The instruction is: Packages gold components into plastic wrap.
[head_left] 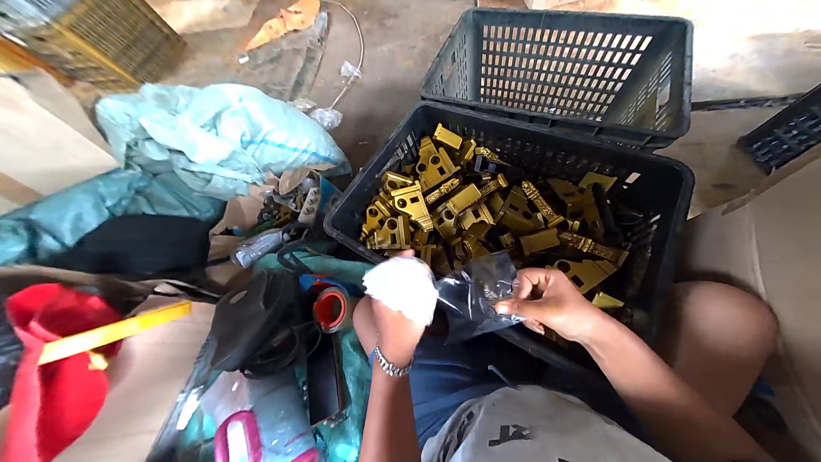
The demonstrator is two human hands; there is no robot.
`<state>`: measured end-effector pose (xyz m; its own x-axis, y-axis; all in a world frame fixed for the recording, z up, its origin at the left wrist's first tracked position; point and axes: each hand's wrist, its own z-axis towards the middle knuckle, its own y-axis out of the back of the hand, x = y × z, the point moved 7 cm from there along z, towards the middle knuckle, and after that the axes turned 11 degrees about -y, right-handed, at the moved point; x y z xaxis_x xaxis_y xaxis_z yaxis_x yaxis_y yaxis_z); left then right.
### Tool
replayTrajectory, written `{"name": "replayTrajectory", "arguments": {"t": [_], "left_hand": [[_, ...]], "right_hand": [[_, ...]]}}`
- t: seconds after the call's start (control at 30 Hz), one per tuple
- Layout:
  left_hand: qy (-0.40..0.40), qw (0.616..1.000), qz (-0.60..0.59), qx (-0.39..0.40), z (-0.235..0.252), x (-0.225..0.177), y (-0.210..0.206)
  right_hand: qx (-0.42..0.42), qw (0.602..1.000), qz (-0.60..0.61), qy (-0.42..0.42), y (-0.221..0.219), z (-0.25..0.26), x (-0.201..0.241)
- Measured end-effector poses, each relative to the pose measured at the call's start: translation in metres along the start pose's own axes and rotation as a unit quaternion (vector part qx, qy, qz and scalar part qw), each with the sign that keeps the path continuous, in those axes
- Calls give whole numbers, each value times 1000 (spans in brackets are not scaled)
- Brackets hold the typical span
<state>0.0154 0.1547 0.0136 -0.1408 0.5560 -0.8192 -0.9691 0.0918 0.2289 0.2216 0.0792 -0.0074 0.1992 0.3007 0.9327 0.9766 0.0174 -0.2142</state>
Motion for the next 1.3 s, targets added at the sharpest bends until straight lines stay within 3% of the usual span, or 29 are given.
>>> {"name": "replayTrajectory", "arguments": {"t": [0.03,0.1,0.17,0.2,0.27,0.33,0.4,0.5,0.6,0.67,0.77,0.83,0.9,1.0,1.03,1.1,1.17,1.23,1.3], "left_hand": [[27,993,-105,43,-2,-10,-13],[67,953,-254,148,-15,-31,-49],[35,961,-238,133,-17,-29,-50],[14,975,-204,87,-16,-22,-38],[-6,993,-114,17,-14,-4,-12],[-13,999,-48,-19,-11,5,0],[-18,998,-34,-40,-5,2,-2],[-43,997,-11,-64,-1,-12,-9],[-85,994,25,-63,7,-24,-10],[-86,994,54,-40,12,-26,-11],[-63,995,75,-10,17,-21,-18],[-86,994,60,-9,20,-23,-27],[-118,991,61,-6,22,-29,-34],[-83,996,21,11,19,-30,-46],[-34,999,-33,16,16,-28,-51],[93,981,-171,-2,10,-27,-60],[163,959,-228,-39,11,-29,-61],[141,968,-205,-31,7,-33,-61],[34,994,-103,22,2,-42,-58]], "right_hand": [[-12,999,-23,30,-5,2,4],[57,984,-115,125,-26,0,14],[101,965,-177,167,-27,2,27],[73,965,-193,160,-11,7,34],[-80,962,-243,93,43,26,40],[-223,908,-353,-26,97,59,26],[-260,845,-440,-155,127,95,-4],[-266,799,-497,-208,132,117,-31],[-284,863,-390,-154,139,104,-19],[-313,924,-203,-80,149,77,-1],[-289,955,11,67,155,33,45],[-251,949,41,187,149,9,86],[-179,961,-2,209,123,-12,115],[40,995,-75,56,55,-16,96],[62,992,-112,12,38,-11,79],[-18,968,-245,54,20,1,54],[-121,893,-401,166,6,10,37],[-120,851,-470,200,-12,15,22],[-107,857,-471,180,-17,21,17]]}}
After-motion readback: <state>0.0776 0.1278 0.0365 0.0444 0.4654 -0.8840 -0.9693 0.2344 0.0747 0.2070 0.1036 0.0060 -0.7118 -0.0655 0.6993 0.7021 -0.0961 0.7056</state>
